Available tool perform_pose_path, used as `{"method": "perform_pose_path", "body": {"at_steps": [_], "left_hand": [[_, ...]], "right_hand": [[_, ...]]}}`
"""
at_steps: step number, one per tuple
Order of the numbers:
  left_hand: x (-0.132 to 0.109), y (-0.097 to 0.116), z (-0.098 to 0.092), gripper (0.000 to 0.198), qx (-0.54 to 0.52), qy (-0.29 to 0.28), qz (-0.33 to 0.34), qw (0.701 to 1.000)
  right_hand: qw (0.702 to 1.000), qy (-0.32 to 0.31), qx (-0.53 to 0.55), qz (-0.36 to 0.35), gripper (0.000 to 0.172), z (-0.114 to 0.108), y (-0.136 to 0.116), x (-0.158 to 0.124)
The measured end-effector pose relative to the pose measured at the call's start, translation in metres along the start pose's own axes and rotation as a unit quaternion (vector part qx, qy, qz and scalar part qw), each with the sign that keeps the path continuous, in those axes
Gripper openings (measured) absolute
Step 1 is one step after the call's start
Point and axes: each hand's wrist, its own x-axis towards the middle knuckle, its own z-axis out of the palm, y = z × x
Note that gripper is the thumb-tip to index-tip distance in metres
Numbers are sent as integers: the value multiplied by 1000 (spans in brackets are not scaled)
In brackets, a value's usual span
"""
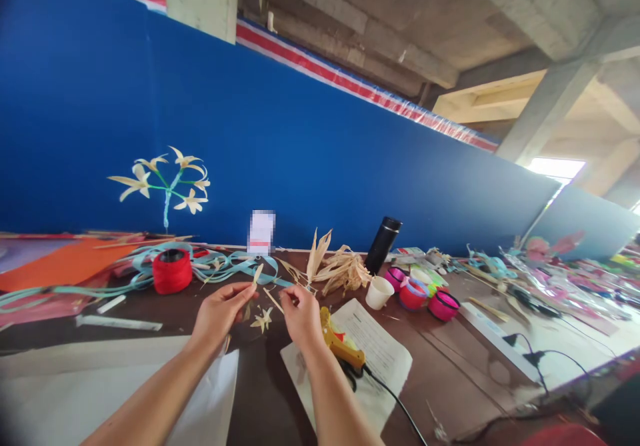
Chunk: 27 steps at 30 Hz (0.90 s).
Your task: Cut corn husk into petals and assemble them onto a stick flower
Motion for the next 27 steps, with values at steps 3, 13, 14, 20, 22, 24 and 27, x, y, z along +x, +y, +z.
{"method": "perform_pose_path", "body": {"at_steps": [3,13,14,20,22,24,27], "left_hand": [[0,2,-1,37,-14,7,-12,1000],[1,4,1,35,-47,2,-25,999],[1,3,1,35,-49,1,-25,999],[1,2,1,37,-74,-5,-25,997],[1,3,1,36,-67,-5,-27,997],[1,4,1,35,-59,-2,-27,998],[2,4,1,35,-62,-1,-33,998]], "right_hand": [[994,-46,-94,-21,17,5,2,-5],[938,-128,-321,-25,21,20,-2,-19],[934,-129,-333,-22,21,22,-2,-19],[922,-122,-368,-11,20,28,0,-20],[933,-110,-341,-12,18,26,-1,-19],[955,-89,-282,-17,14,22,-2,-17],[990,-62,-129,-2,13,17,-2,-11]]}}
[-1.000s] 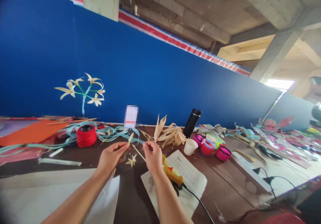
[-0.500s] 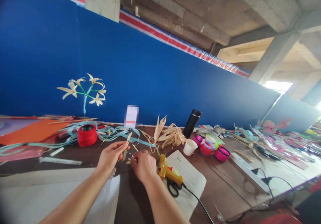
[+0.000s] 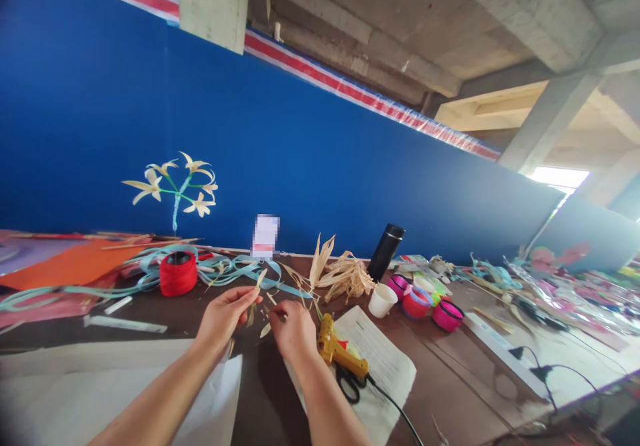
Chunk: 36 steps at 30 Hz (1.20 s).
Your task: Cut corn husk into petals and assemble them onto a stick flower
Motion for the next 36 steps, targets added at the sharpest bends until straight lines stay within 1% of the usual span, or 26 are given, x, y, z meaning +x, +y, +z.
{"method": "perform_pose_path", "body": {"at_steps": [2,4,6,8,10,15,18,22,25,30,36], "left_hand": [[1,-1,0,35,-7,0,-14,1000],[2,-4,0,35,-18,-3,-28,999],[3,-8,0,35,-30,-10,-38,999],[4,-11,0,36,-33,-16,-42,998],[5,-14,0,36,-30,-24,-42,998],[5,-15,0,36,-34,-38,-39,998],[3,-13,1,36,-38,-47,-39,997],[1,-11,2,39,-32,-55,-44,997],[1,-11,2,40,-31,-59,-46,997],[0,-11,3,39,-35,-63,-52,996],[-3,-8,5,38,-34,-67,-60,995]], "right_hand": [[991,-17,128,37,16,-2,1,4],[967,-45,238,82,18,-3,2,7],[942,-63,312,108,19,-3,3,8],[926,-61,354,117,19,-5,2,8],[921,-45,370,112,18,-7,2,7],[936,4,345,74,16,-13,-3,5],[933,18,351,74,18,-15,-7,4],[910,9,399,111,23,-15,-7,5],[898,2,422,123,26,-14,-7,6],[899,1,423,114,24,-13,-7,6],[900,18,419,119,25,-12,-9,6]]}}
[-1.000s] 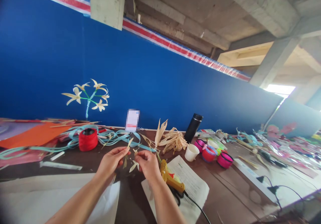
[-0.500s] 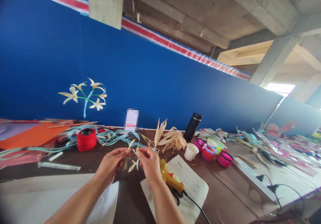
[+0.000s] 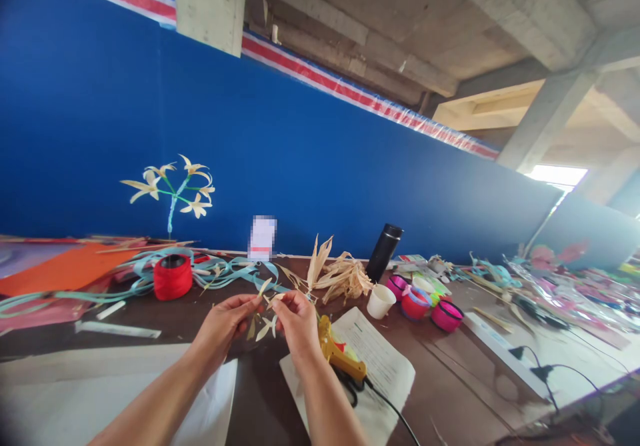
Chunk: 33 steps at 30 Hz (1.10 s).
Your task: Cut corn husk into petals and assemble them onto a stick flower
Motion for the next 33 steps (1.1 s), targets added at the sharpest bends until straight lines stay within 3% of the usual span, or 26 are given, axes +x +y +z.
{"method": "perform_pose_path", "body": {"at_steps": [33], "left_hand": [[-2,-1,3,39,31,-21,25,999]], "right_hand": [[999,13,36,0,26,4,-3,1]]}}
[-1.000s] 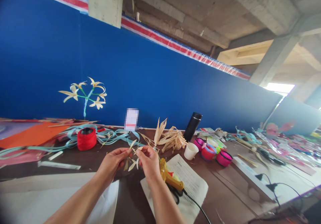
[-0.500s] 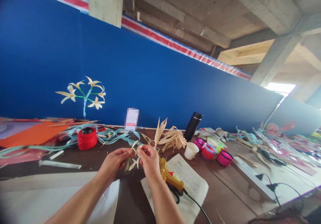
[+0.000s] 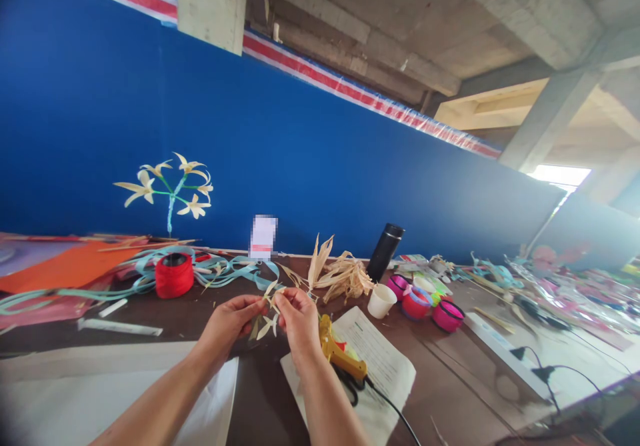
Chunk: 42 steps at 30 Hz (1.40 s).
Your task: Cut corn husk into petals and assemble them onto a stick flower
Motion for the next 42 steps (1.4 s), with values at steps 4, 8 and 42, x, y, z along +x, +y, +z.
{"method": "perform_pose_path", "body": {"at_steps": [4,8,42], "left_hand": [[0,0,0,37,-3,2,0,1000],[2,0,0,35,-10,0,-4,1000],[-2,3,2,37,-21,-5,-36,999]], "right_hand": [[1000,-2,9,2,28,0,0,0],[1000,4,8,2,28,0,1,0],[978,-4,-163,-129,14,-2,7,-1]]}}
